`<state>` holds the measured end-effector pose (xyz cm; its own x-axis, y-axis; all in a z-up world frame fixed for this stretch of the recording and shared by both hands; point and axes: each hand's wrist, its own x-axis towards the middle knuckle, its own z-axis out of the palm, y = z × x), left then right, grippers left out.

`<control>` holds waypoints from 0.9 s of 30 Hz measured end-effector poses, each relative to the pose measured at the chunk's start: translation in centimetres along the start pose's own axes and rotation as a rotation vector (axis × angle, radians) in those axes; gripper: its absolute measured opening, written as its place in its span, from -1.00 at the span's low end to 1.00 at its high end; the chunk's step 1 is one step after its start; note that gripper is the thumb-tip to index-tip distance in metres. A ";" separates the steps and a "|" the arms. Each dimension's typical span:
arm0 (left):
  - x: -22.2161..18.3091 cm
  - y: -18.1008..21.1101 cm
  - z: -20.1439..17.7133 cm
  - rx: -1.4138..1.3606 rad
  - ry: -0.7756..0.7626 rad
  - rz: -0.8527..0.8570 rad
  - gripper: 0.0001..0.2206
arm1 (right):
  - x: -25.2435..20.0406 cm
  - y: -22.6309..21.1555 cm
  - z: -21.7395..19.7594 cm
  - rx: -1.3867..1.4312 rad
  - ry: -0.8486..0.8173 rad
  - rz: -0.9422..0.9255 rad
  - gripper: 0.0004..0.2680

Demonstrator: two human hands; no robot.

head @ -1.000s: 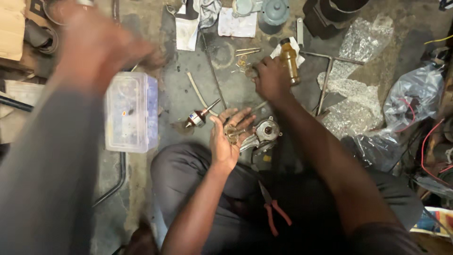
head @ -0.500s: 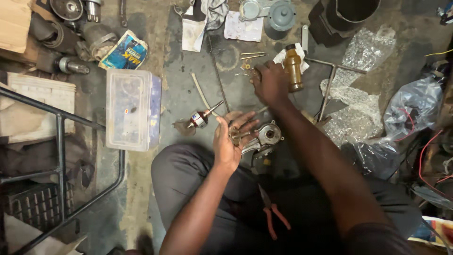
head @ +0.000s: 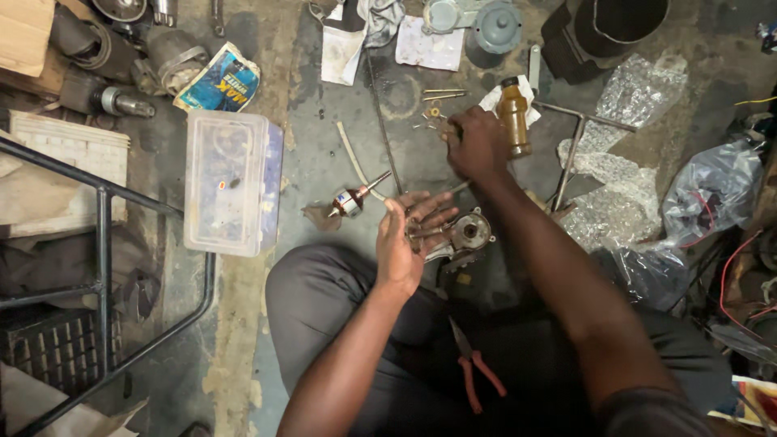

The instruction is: The person sits on the floor and cleans a small mechanical housing with a cloth. They then apply oil from a bottle into the housing and wipe it. Finally, they attach a white gear to a metal shaft and rotate it to test the fit.

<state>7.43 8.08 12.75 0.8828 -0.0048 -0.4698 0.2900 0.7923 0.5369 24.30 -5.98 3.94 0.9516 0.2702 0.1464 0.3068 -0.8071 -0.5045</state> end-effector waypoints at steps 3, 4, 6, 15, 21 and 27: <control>0.0 0.2 0.2 0.004 0.009 -0.010 -0.45 | 0.1 0.1 0.2 0.010 -0.020 0.049 -0.91; 0.0 0.2 0.2 0.003 0.009 -0.011 -0.46 | 0.2 0.1 0.1 0.028 -0.040 0.079 -0.91; 0.0 0.3 0.4 0.003 0.007 -0.013 -0.47 | 0.5 0.0 -0.2 0.065 -0.078 0.139 -0.92; 0.0 0.3 0.3 0.047 0.012 -0.018 -0.48 | 1.2 -1.5 -2.2 0.068 -0.227 0.185 -0.91; 0.1 0.1 0.2 0.030 0.012 -0.015 -0.47 | 0.7 -0.8 -1.5 -0.007 -0.100 -0.058 -0.92; 0.0 0.3 0.0 0.026 0.041 -0.034 -0.47 | 0.4 1.6 -2.3 0.164 -0.002 -0.272 -0.89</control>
<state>7.55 8.30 12.89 0.8567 -0.0057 -0.5158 0.3293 0.7758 0.5383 25.23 -8.32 5.16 0.8348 0.4659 0.2934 0.5432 -0.6095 -0.5775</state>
